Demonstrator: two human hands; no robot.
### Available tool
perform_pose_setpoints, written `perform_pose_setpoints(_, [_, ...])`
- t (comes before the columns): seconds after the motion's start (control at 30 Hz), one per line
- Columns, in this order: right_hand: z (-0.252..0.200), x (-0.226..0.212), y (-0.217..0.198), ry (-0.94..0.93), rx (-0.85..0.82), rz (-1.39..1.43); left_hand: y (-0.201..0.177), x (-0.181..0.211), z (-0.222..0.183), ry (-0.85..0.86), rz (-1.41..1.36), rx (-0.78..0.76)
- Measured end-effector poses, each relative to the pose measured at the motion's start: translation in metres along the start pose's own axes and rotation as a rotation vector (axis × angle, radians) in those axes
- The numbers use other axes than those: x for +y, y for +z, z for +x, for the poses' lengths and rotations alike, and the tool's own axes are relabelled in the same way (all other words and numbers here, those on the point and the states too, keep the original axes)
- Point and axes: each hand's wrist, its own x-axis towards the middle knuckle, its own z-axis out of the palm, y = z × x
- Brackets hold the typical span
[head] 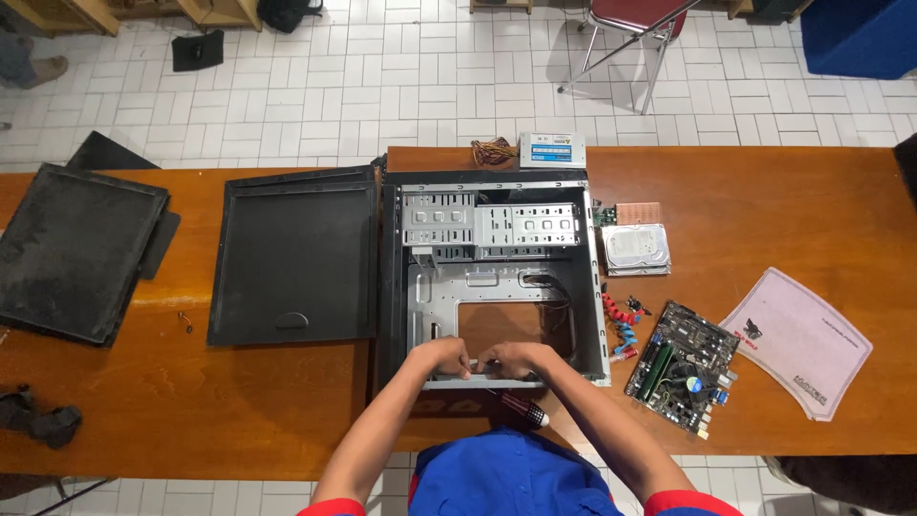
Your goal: Installing RAM onto a motherboard and preparing the computer case using a screwdriver.
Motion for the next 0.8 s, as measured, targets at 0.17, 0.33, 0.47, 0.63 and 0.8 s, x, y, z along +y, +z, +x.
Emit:
perform_pose_setpoints(0.17, [0.027,0.025,0.015,0.001,0.019,-0.048,-0.015,0.023,-0.047,0.007,-0.167,0.177])
perform_pose_setpoints(0.33, [0.023,0.016,0.015,-0.043,0.155,-0.254,-0.020,0.067,-0.132,0.015,-0.197,0.374])
perform_pose_setpoints(0.47, [0.045,0.030,0.027,-0.034,0.210,-0.129,0.008,0.055,-0.143,0.022,-0.044,0.370])
perform_pose_setpoints(0.63, [0.035,0.007,0.020,0.011,0.202,-0.111,0.030,0.050,-0.138,0.060,0.208,0.570])
perform_pose_setpoints(0.8, [0.054,0.026,0.031,0.143,0.150,-0.125,0.032,0.055,-0.140,-0.025,0.223,0.602])
